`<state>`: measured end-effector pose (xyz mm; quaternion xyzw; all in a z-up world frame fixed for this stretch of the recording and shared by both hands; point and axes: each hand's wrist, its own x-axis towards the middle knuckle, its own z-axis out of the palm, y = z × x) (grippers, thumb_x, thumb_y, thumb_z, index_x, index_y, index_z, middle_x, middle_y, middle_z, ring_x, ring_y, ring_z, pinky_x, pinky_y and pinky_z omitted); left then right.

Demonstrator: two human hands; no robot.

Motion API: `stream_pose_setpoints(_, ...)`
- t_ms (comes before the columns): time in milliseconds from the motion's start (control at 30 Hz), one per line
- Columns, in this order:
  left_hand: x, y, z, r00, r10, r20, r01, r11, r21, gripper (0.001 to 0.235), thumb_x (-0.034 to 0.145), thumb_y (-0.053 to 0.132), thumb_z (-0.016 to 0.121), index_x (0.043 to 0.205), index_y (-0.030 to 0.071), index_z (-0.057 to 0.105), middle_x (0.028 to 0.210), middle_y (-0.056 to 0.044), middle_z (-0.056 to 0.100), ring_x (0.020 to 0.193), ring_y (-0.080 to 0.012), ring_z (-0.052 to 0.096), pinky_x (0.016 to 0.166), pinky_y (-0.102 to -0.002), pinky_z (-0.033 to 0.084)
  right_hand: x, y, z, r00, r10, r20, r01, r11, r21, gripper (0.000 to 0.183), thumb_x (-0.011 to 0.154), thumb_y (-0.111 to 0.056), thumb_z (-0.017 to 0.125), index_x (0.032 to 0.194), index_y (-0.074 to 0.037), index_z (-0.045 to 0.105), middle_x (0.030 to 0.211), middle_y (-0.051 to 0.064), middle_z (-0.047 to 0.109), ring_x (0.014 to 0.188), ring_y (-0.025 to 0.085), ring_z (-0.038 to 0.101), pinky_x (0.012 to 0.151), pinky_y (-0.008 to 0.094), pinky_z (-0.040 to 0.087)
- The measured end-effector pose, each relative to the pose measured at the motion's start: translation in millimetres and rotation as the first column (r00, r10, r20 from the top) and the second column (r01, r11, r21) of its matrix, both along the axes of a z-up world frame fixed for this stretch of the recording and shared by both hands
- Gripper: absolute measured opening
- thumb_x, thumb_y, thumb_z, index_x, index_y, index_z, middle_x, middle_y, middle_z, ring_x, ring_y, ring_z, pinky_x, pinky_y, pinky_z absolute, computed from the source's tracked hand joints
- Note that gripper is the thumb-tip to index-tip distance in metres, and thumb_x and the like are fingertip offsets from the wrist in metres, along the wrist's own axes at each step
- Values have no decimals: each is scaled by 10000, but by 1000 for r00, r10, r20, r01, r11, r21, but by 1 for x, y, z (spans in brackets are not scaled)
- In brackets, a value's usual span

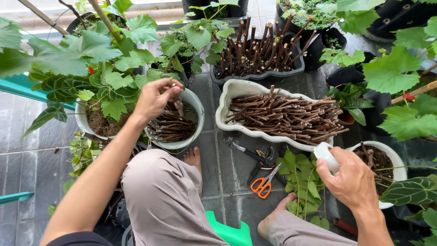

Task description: The person sits on a stool and prepares plant cuttings for grafting. They use pruning shears to trim the ends of the stems and a knife to make precise cuts. The person then inserts a small green shoot into the cut stem and secures the graft with white tape.

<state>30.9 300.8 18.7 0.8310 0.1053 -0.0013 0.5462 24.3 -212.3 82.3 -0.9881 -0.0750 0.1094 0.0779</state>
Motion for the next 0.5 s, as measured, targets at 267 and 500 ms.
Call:
stream_pose_setpoints(267,-1,41,-141,987,159,-12,-153,968,200,213,1021,237,641,1178,102,693,1055,-112,771,768,-179,736,745,-346,643,3,12,-15,996,-18,-92,14,999,-38,326,905,-428,554,853,-107,562,833,50,635,807,275,604,718,424,487)
stream_pose_setpoints(500,-12,78,-198,934,358,21,-330,836,438,189,929,137,778,1022,-26,762,940,-276,725,968,-474,690,802,-559,539,7,17,-58,964,117,-238,-109,993,50,497,901,-506,586,1112,-79,728,950,195,757,989,369,743,892,493,586)
